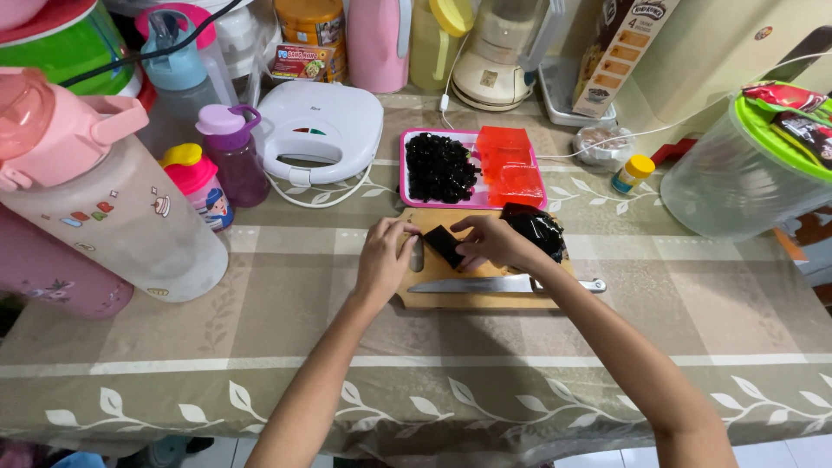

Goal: Cutting a block of dark jelly into small pieces on a wooden board using a knife

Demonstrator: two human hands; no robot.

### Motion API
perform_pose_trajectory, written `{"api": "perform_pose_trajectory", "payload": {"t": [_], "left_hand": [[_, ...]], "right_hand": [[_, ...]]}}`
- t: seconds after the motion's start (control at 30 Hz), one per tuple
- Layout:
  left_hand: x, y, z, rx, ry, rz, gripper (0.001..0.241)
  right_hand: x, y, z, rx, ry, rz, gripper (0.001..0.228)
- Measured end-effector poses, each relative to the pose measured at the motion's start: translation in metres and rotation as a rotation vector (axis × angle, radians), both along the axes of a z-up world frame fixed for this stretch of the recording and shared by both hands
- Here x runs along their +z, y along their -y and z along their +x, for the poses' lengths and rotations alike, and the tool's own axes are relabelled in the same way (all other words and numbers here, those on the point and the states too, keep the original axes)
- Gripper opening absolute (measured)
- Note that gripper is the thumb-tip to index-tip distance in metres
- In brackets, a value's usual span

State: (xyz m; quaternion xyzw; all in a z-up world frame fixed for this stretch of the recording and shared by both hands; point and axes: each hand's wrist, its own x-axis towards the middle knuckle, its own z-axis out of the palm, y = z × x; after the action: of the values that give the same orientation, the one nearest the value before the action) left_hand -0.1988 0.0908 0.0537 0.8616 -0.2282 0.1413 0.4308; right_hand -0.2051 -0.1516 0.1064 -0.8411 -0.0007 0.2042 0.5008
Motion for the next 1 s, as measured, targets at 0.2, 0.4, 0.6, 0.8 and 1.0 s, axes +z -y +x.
{"api": "perform_pose_trajectory", "payload": {"t": [0.2,0.4,0.6,0.8,1.0], "left_hand": [[0.005,0.0,-0.004,-0.005,-0.025,-0.012,0.008],[0.001,-0.001,-0.001,-0.002,-0.019,-0.016,0.011],[0.0,-0.001,-0.001,-0.009,0.021,-0.014,0.009],[0.005,-0.004,-0.002,0.02,0.024,-0.014,0.012],[0.017,-0.012,-0.001,0.043,0.053,-0.053,0.014]], "right_hand": [[0.033,0.023,-0.037,-0.011,0.204,-0.215,0.04],[0.053,0.049,-0.111,0.14,0.5,-0.589,0.026],[0.028,0.079,-0.131,0.258,0.683,-0.949,0.029],[0.01,0.085,-0.134,0.316,1.025,-1.093,0.031],[0.011,0.084,-0.145,0.349,1.08,-1.052,0.019]]}}
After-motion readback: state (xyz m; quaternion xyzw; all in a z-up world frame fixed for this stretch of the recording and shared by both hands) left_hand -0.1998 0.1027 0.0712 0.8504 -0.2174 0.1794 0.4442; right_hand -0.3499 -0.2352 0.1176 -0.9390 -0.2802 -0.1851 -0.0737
